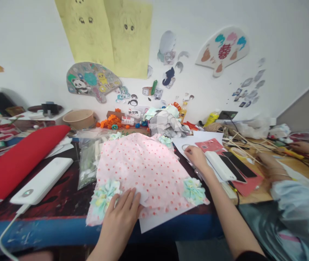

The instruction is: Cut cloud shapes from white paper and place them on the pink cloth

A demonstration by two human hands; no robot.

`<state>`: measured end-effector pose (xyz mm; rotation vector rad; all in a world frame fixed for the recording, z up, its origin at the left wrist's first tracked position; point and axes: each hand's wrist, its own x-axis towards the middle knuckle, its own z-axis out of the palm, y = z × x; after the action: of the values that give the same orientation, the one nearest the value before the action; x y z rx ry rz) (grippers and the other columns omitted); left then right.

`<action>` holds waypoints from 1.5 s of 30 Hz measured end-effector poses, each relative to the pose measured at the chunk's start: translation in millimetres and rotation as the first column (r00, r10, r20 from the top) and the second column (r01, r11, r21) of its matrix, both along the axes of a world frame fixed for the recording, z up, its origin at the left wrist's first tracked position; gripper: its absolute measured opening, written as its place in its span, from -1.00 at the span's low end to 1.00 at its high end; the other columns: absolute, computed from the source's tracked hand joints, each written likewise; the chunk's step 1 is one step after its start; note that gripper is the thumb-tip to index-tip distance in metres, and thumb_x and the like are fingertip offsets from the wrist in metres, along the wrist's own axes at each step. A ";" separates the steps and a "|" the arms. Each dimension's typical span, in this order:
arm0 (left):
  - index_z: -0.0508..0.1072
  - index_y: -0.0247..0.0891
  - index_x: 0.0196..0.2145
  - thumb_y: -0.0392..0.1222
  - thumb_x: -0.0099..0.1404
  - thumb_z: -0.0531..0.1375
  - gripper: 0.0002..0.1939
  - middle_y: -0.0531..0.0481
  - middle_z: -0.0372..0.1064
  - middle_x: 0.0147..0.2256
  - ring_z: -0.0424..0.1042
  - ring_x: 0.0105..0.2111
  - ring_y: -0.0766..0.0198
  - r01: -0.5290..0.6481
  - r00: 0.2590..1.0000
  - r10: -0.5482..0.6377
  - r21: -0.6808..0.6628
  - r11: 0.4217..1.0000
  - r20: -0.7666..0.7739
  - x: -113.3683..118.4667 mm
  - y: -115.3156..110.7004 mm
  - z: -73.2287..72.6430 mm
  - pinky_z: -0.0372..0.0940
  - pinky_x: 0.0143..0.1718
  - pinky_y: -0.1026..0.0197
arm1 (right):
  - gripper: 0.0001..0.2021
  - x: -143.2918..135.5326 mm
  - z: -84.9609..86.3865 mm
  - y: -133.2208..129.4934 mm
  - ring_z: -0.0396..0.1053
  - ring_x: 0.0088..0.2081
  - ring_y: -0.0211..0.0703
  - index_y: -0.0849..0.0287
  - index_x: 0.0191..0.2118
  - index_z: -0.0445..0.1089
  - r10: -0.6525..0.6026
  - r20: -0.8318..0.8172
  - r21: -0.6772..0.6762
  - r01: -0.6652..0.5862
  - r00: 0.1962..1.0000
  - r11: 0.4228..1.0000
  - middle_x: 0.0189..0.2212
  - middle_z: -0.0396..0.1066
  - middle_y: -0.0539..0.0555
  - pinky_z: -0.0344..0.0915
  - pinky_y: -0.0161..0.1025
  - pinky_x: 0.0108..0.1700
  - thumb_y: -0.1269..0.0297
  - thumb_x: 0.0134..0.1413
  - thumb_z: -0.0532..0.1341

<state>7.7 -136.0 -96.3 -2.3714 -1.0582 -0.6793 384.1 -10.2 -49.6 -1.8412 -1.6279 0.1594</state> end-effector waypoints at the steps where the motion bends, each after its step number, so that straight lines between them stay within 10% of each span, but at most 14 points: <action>1: 0.50 -0.24 -0.05 -0.22 0.41 0.13 -0.78 -0.15 0.54 -0.02 0.52 -0.08 0.06 -0.019 1.000 0.019 -0.008 1.000 0.011 2.4 -1.0 0.1 0.22 -0.03 -0.04 | -0.89 -3.3 1.3 -0.3 0.47 -0.16 0.02 0.21 -0.39 0.48 0.003 -0.033 0.021 -0.002 0.999 1.000 -0.31 0.55 0.21 0.23 -0.14 -0.03 0.34 0.03 0.21; 7: 0.42 -0.18 0.04 0.00 0.33 0.22 -0.62 -0.11 0.53 -0.03 0.52 -0.09 0.01 0.045 0.996 -0.025 -0.251 0.967 0.082 20.0 14.6 43.2 0.35 -0.14 0.00 | -0.76 -56.1 21.6 -17.4 0.49 -0.23 -0.05 0.17 -0.15 0.37 0.258 -0.323 0.185 -0.206 0.911 0.961 -0.33 0.53 0.12 0.31 -0.11 -0.07 0.12 0.23 0.11; 11: 0.16 -0.24 0.29 -0.14 0.34 0.23 -0.37 -0.28 0.19 0.27 0.41 0.05 -0.08 -0.026 0.960 0.084 -0.214 0.976 0.267 44.7 64.7 99.8 0.34 -0.08 -0.06 | -0.76 -110.0 36.6 -29.4 0.45 -0.32 -0.13 0.14 -0.22 0.40 0.506 -0.468 0.248 -0.442 0.725 0.862 -0.41 0.47 0.04 0.34 -0.18 -0.16 0.07 0.21 0.18; 14: 0.37 -0.09 0.15 -0.32 0.35 0.16 -0.57 -0.13 0.31 0.20 0.34 0.12 -0.04 0.176 0.908 -0.025 -0.328 0.928 0.418 55.5 105.4 120.9 0.24 0.07 -0.07 | -0.77 -137.3 46.6 -33.0 0.40 -0.34 -0.17 0.14 -0.25 0.43 0.577 -0.553 0.310 -0.495 0.601 0.812 -0.38 0.44 0.02 0.32 -0.20 -0.18 0.06 0.19 0.22; 23: 0.53 -0.36 -0.35 -0.24 0.48 -0.11 -0.55 -0.06 0.52 -0.51 0.45 -0.59 0.34 0.262 0.836 0.073 -0.512 0.818 0.544 52.2 151.5 96.9 0.30 -0.48 0.30 | -0.63 -162.9 40.4 -8.1 0.29 -0.50 -0.21 0.17 -0.41 0.48 0.597 -0.752 0.395 -0.535 0.279 0.747 -0.60 0.32 -0.02 0.29 -0.19 -0.30 -0.06 0.16 0.22; 28: 0.49 -0.34 -0.14 -0.07 0.46 0.01 -0.66 -0.16 0.56 -0.29 0.51 -0.42 0.27 0.237 0.794 0.109 -0.471 0.850 0.597 47.8 165.3 97.1 0.29 -0.38 0.28 | -0.68 -172.5 34.1 21.2 0.22 -0.56 -0.29 0.17 -0.33 0.48 0.552 -0.814 0.414 -0.488 0.180 0.769 -0.62 0.24 -0.09 0.27 -0.24 -0.36 -0.02 0.13 0.25; 37: 0.42 -0.27 -0.24 -0.15 0.45 0.01 -0.77 -0.07 0.47 -0.36 0.41 -0.45 0.27 0.216 0.716 0.126 -0.389 0.896 0.687 40.8 180.2 91.7 0.17 -0.36 0.25 | -0.69 -175.7 18.7 34.9 0.28 -0.49 -0.30 0.17 -0.10 0.53 0.533 -0.832 0.422 -0.449 0.152 0.788 -0.53 0.34 -0.04 0.29 -0.28 -0.33 0.06 0.18 0.25; 45: 0.44 -0.18 -0.29 -0.03 0.28 0.25 -0.82 0.07 0.44 -0.39 0.34 -0.45 0.34 0.506 0.627 -0.010 -0.398 0.765 0.779 51.4 157.8 83.4 0.19 -0.36 0.29 | -0.71 -178.9 11.6 25.2 0.40 -0.20 -0.17 0.08 -0.06 0.55 0.534 -0.821 0.432 -0.391 0.202 0.813 -0.15 0.49 0.08 0.36 -0.23 -0.13 0.07 0.22 0.23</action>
<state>59.1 21.8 -12.9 -2.8911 -1.3798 -1.8051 205.1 15.0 -38.0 -0.6935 -1.1705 1.1422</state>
